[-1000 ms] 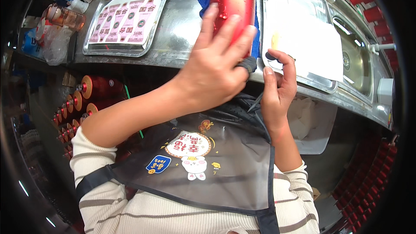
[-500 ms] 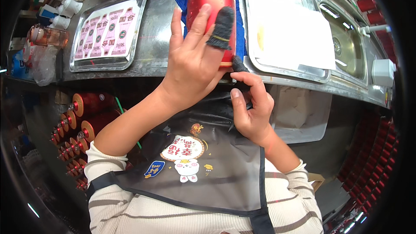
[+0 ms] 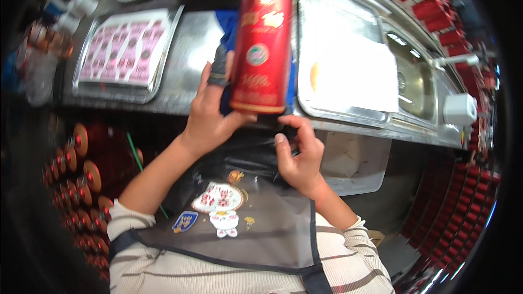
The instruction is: The person wraps a red cylindrical container with a copper-colored band, secures it, and then places a gold-colored cap on top. The person repeats this process with a second red container, handling each item individually at a stainless steel workstation.
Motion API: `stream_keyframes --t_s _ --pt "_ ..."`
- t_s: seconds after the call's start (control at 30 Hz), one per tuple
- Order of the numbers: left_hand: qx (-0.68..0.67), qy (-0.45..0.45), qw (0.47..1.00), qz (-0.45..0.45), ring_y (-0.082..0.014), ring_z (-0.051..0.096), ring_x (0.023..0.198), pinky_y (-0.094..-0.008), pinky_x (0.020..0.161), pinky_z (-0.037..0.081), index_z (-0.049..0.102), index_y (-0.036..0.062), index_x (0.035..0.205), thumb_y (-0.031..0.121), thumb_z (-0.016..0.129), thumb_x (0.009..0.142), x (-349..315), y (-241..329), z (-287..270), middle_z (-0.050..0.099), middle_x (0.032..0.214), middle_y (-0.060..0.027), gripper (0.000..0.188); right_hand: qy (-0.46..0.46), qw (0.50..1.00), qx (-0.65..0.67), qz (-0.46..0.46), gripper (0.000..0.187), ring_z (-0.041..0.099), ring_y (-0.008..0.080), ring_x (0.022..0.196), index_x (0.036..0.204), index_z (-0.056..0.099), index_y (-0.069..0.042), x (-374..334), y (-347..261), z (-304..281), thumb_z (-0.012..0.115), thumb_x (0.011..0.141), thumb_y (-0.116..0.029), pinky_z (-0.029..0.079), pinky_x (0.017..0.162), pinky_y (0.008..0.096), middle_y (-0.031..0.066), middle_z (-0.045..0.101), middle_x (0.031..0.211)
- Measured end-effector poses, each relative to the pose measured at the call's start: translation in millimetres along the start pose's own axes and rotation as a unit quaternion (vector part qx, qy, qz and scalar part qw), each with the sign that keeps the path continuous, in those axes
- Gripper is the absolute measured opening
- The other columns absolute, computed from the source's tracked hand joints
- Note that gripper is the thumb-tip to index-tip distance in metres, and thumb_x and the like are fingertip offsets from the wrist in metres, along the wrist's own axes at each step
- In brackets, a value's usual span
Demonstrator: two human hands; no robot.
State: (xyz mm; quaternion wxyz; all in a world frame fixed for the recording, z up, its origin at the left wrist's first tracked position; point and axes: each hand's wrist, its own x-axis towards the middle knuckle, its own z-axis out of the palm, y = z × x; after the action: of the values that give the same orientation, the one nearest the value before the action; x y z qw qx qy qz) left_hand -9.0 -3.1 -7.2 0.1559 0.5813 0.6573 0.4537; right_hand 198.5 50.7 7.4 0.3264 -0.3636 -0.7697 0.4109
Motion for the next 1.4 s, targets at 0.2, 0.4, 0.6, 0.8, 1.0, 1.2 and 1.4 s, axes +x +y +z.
stream_keyframes --t_s 0.2,0.4,0.6,0.8,1.0,1.2,1.4 --pt "-0.347 0.018 0.932 -0.104 -0.0254 0.049 0.132 -0.0397 0.112 0.036 0.038 -0.0097 0.141 0.012 0.053 0.100 -2 -16 15 0.042 0.152 -0.0206 0.049 0.079 0.988 -0.037 -0.126 0.027 0.062 0.0273 0.056 0.108 0.065 -0.004 10 -10 -1 0.069 0.081 -0.007 0.049 0.053 0.0360 0.0116 0.063 0.075" --pt "-0.360 0.024 0.930 -0.078 -0.0234 0.050 0.130 -0.0368 0.111 0.037 0.034 -0.0066 0.149 0.014 0.054 0.102 6 2 15 0.046 0.149 -0.0177 0.055 0.090 0.972 -0.074 -0.206 0.031 0.059 0.0274 0.052 0.109 0.063 -0.002 6 -15 3 0.067 0.078 -0.003 0.046 0.049 0.0385 0.0086 0.058 0.065" --pt "-0.391 0.022 0.919 -0.049 -0.0256 0.050 0.132 -0.0396 0.112 0.037 0.033 -0.0064 0.150 0.015 0.048 0.103 10 -7 19 0.045 0.150 -0.0185 0.053 0.007 0.944 -0.201 -0.260 0.036 0.058 0.0235 0.051 0.107 0.060 -0.003 18 -32 7 0.068 0.073 -0.012 0.042 0.046 0.0366 0.0033 0.054 0.065" --pt "-0.399 0.038 0.914 -0.059 -0.0300 0.040 0.142 -0.0446 0.117 0.029 0.034 -0.0042 0.152 0.022 0.039 0.105 -13 -8 7 0.038 0.157 -0.0192 0.055 -0.040 0.953 -0.159 -0.254 0.018 0.065 0.0328 0.061 0.091 0.054 -0.005 35 -40 19 0.064 0.077 -0.012 0.048 0.053 0.0423 0.0113 0.062 0.069" --pt "-0.072 0.011 0.996 0.051 -0.0371 0.031 0.147 -0.0481 0.122 0.015 0.033 -0.0096 0.150 0.037 0.042 0.104 -15 -4 0 0.033 0.158 -0.0242 0.066 0.047 0.997 -0.006 -0.064 0.027 0.067 0.0358 0.068 0.110 0.059 -0.008 4 -24 -7 0.065 0.084 -0.011 0.051 0.059 0.0442 0.0154 0.064 0.073" --pt "-0.069 0.027 0.995 0.065 -0.0343 0.033 0.147 -0.0459 0.121 0.020 0.034 -0.0080 0.151 0.036 0.039 0.106 29 -9 -10 0.035 0.158 -0.0221 0.062 0.095 0.994 0.042 -0.041 0.030 0.066 0.0369 0.069 0.112 0.056 -0.007 11 -25 -12 0.065 0.084 -0.014 0.051 0.061 0.0444 0.0169 0.065 0.077" --pt "-0.122 0.038 0.992 -0.006 -0.0248 0.044 0.138 -0.0348 0.115 0.031 0.041 -0.0090 0.147 0.024 0.040 0.109 82 -33 -15 0.046 0.151 -0.0177 0.050 0.086 0.996 0.030 0.023 0.030 0.069 0.0390 0.088 0.110 0.054 -0.003 26 -12 -24 0.066 0.087 -0.017 0.054 0.075 0.0438 0.0206 0.069 0.093"
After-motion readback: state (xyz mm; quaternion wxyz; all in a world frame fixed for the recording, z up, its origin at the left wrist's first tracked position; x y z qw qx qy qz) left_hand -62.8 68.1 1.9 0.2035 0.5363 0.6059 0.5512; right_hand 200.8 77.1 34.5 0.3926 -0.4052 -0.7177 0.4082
